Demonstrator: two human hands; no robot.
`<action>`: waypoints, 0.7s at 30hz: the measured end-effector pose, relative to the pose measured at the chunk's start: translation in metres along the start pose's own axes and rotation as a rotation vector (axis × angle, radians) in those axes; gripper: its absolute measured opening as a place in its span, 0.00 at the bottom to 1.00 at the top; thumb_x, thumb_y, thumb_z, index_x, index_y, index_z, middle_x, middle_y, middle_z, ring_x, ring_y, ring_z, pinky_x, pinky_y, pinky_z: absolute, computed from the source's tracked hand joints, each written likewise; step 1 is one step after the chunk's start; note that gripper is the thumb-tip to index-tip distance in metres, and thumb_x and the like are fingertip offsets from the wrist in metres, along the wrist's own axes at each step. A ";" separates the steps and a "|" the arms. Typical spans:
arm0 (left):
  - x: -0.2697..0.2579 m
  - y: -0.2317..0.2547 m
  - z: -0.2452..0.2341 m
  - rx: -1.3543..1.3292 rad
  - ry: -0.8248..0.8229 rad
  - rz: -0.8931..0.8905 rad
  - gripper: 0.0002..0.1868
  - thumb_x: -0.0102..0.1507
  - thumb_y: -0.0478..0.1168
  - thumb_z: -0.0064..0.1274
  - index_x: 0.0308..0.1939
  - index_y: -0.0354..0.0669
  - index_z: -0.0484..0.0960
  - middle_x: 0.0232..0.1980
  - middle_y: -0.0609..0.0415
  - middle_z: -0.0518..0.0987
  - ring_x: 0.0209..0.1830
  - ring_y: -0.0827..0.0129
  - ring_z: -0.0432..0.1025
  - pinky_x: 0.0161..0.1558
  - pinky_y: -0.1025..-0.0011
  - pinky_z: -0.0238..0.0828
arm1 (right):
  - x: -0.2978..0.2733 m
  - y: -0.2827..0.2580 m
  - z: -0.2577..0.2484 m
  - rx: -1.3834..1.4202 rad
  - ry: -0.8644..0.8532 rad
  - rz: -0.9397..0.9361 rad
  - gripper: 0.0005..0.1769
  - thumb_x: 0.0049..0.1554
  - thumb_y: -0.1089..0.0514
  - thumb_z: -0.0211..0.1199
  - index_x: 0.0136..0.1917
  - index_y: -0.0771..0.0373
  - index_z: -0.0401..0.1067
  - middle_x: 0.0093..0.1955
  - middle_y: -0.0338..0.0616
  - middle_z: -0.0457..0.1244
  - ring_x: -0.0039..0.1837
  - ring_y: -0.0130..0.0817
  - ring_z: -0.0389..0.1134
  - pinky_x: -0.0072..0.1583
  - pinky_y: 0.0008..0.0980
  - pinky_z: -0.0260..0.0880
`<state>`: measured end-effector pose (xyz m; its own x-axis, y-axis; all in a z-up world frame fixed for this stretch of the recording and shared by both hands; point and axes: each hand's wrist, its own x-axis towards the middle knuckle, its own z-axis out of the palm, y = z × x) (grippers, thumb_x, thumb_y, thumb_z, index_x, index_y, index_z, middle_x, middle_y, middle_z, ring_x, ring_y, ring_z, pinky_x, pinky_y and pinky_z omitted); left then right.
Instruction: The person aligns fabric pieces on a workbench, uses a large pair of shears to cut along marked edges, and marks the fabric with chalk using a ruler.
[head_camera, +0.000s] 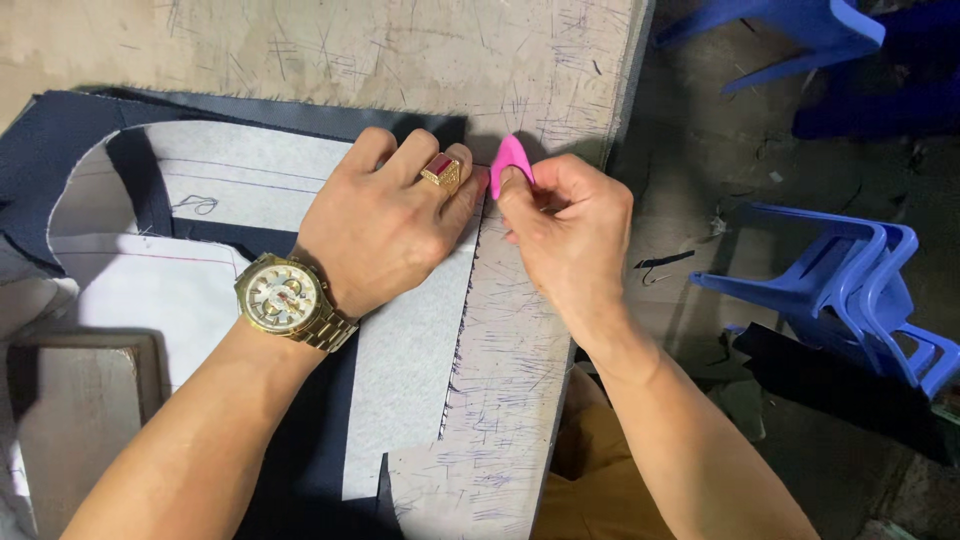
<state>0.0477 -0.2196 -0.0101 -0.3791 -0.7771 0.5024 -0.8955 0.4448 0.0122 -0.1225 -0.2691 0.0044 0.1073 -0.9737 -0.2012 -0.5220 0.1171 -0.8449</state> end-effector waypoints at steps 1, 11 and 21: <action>0.000 0.000 0.000 -0.007 0.001 -0.002 0.07 0.69 0.33 0.47 0.42 0.43 0.82 0.46 0.54 0.79 0.38 0.61 0.66 0.38 0.65 0.60 | 0.000 -0.002 -0.001 -0.021 -0.015 0.011 0.15 0.58 0.60 0.67 0.30 0.59 0.70 0.24 0.38 0.65 0.27 0.23 0.68 0.32 0.20 0.71; -0.019 0.074 -0.035 -0.008 -0.022 -0.275 0.13 0.67 0.35 0.55 0.56 0.37 0.84 0.63 0.40 0.75 0.62 0.48 0.70 0.59 0.47 0.71 | 0.004 0.009 -0.011 0.269 -0.026 0.003 0.11 0.61 0.62 0.63 0.37 0.69 0.71 0.28 0.49 0.65 0.29 0.31 0.70 0.31 0.32 0.82; 0.042 0.232 -0.216 -0.834 0.317 -0.805 0.12 0.68 0.40 0.44 0.31 0.41 0.77 0.43 0.48 0.85 0.42 0.52 0.80 0.44 0.54 0.74 | 0.035 0.018 -0.038 0.394 -0.330 -0.007 0.08 0.62 0.64 0.64 0.46 0.72 0.69 0.37 0.55 0.64 0.33 0.39 0.70 0.31 0.38 0.79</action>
<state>-0.1254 -0.0527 0.2010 0.3982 -0.8727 0.2826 -0.3783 0.1244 0.9173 -0.1603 -0.3089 0.0008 0.4043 -0.8685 -0.2869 -0.1683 0.2376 -0.9567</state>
